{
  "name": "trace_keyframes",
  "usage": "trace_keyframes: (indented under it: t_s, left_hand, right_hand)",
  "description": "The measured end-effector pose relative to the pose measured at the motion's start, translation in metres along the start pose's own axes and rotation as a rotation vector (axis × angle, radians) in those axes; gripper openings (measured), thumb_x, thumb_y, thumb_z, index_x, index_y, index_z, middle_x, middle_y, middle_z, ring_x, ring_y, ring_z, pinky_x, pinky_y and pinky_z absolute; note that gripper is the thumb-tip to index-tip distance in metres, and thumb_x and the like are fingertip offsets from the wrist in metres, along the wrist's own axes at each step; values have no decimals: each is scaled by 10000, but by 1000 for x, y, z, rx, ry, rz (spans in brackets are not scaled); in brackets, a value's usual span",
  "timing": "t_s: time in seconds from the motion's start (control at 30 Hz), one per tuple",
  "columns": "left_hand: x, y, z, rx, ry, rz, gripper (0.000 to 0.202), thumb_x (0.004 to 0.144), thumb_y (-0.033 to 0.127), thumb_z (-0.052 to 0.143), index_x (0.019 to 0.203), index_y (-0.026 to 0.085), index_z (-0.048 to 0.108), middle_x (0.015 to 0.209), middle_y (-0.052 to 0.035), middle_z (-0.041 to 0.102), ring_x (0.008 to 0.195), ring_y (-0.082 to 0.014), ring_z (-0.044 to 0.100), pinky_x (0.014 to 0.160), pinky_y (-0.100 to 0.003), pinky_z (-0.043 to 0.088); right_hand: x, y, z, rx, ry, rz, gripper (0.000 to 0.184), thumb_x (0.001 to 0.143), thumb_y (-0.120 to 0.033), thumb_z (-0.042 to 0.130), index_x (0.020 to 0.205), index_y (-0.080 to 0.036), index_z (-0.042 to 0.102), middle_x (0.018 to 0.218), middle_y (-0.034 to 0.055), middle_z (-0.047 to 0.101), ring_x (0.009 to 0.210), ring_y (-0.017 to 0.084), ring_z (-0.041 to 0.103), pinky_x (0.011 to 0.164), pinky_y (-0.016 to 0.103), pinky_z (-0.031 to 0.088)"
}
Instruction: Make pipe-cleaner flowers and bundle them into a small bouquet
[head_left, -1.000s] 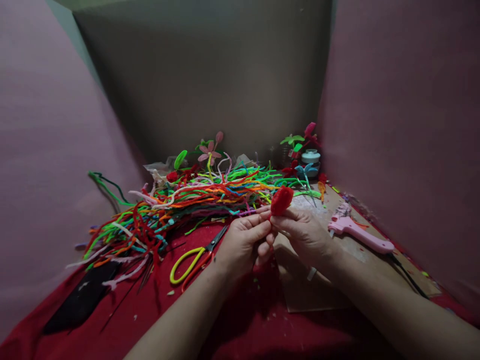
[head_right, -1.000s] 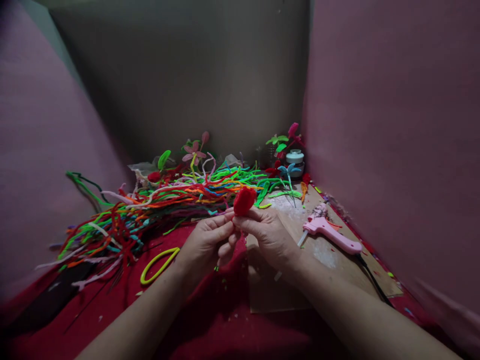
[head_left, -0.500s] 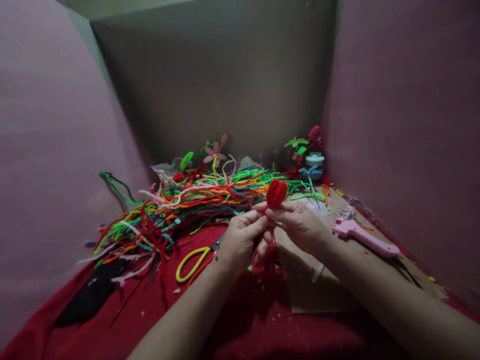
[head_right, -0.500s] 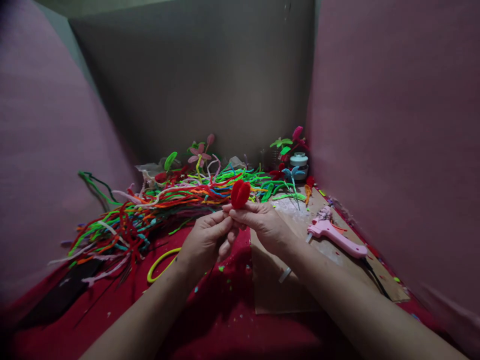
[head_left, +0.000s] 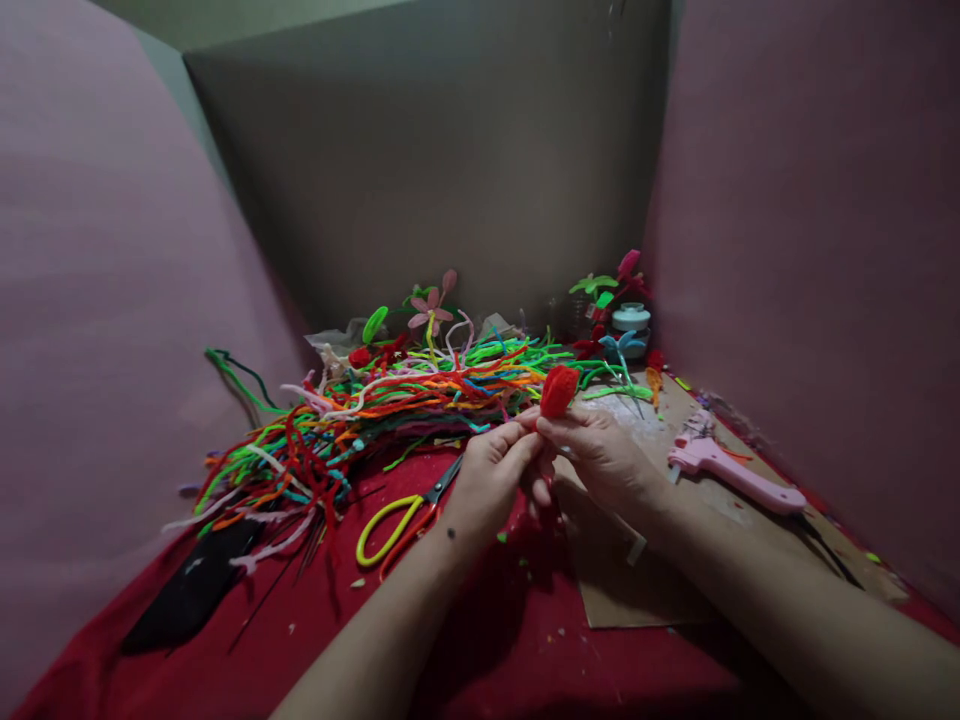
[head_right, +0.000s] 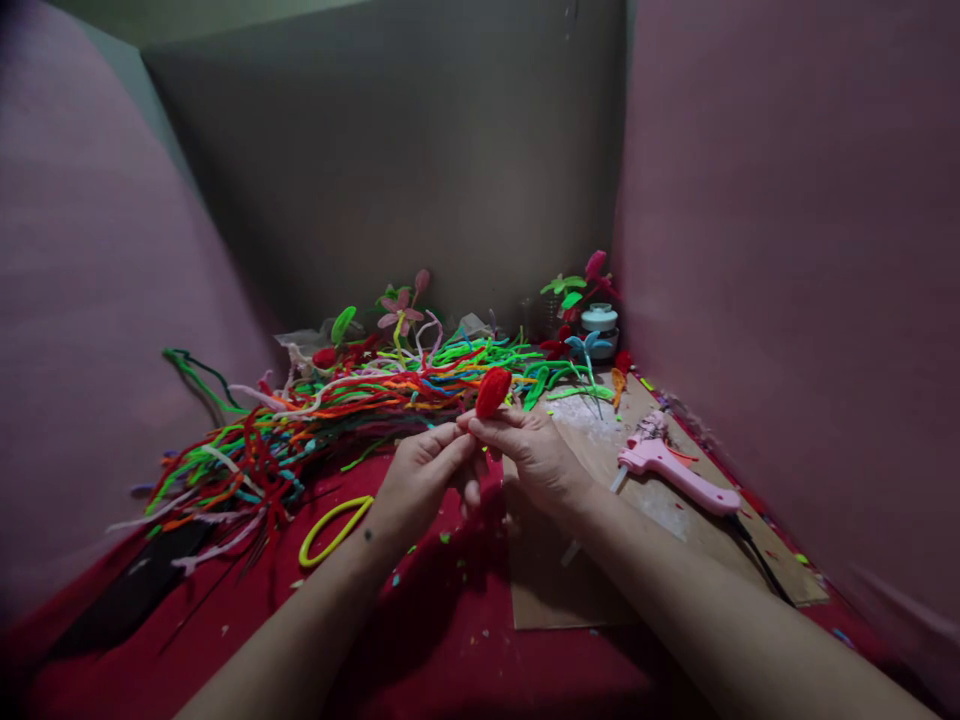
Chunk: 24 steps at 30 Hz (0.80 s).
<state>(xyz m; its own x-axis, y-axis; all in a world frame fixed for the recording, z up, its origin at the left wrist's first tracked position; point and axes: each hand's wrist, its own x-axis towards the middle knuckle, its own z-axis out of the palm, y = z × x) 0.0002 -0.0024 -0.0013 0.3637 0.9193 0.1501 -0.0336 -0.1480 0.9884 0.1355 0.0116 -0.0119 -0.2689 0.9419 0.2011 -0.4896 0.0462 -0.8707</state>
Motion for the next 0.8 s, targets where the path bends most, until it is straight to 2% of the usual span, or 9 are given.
trace_keyframes:
  t_s: [0.1, 0.13, 0.2, 0.3, 0.43, 0.6, 0.8]
  left_hand:
    - [-3, -6, 4, 447, 228, 288, 128, 811, 258, 520, 752, 166, 587, 698, -19, 607, 600, -104, 562, 586, -217, 447]
    - [-3, -8, 4, 527, 254, 338, 115, 810, 237, 513, 755, 172, 591, 691, -15, 600, 616, -104, 550, 613, -220, 437]
    - [-3, -9, 3, 539, 254, 325, 149, 824, 225, 482, 719, 175, 576, 596, 13, 541, 534, -85, 495, 564, -208, 408]
    - [-1, -4, 2, 279, 178, 140, 230, 834, 277, 476, 636, 167, 511, 497, 51, 450, 379, -45, 377, 409, -179, 312]
    - [-2, 5, 0, -81, 60, -65, 272, 803, 361, 540, 637, 150, 496, 511, 48, 479, 323, -24, 345, 325, -154, 211]
    - [-1, 6, -3, -358, -26, -155, 236, 760, 342, 618, 681, 139, 526, 510, 57, 473, 301, -4, 284, 298, -131, 197]
    - [-1, 5, -4, -519, -123, -203, 206, 742, 306, 655, 720, 122, 566, 511, 54, 476, 296, 8, 262, 285, -113, 203]
  right_hand:
    - [-2, 6, 4, -5, 116, -30, 125, 672, -264, 732, 777, -198, 716, 714, -8, 635, 630, 109, 529, 618, 256, 410]
    - [-2, 7, 5, -13, 137, -41, 123, 670, -260, 735, 778, -202, 718, 728, -10, 638, 640, 105, 526, 626, 253, 407]
    - [-2, 8, 6, -24, 147, -52, 118, 677, -258, 732, 783, -207, 723, 746, -8, 647, 664, 106, 530, 652, 253, 409]
    - [-2, 9, 6, -22, 100, -46, 129, 696, -283, 714, 790, -198, 733, 726, 7, 656, 662, 119, 549, 657, 270, 422]
    - [-1, 6, 2, -42, -1, -22, 230, 714, -311, 680, 901, -188, 730, 629, 5, 642, 584, 126, 545, 615, 283, 423]
    - [-1, 1, -2, -135, 22, -48, 235, 701, -292, 659, 891, -176, 737, 664, 15, 647, 592, 118, 508, 643, 285, 408]
    - [-1, -6, 0, -112, 18, -29, 191, 641, -264, 684, 801, -181, 744, 581, -6, 606, 597, 120, 494, 619, 267, 388]
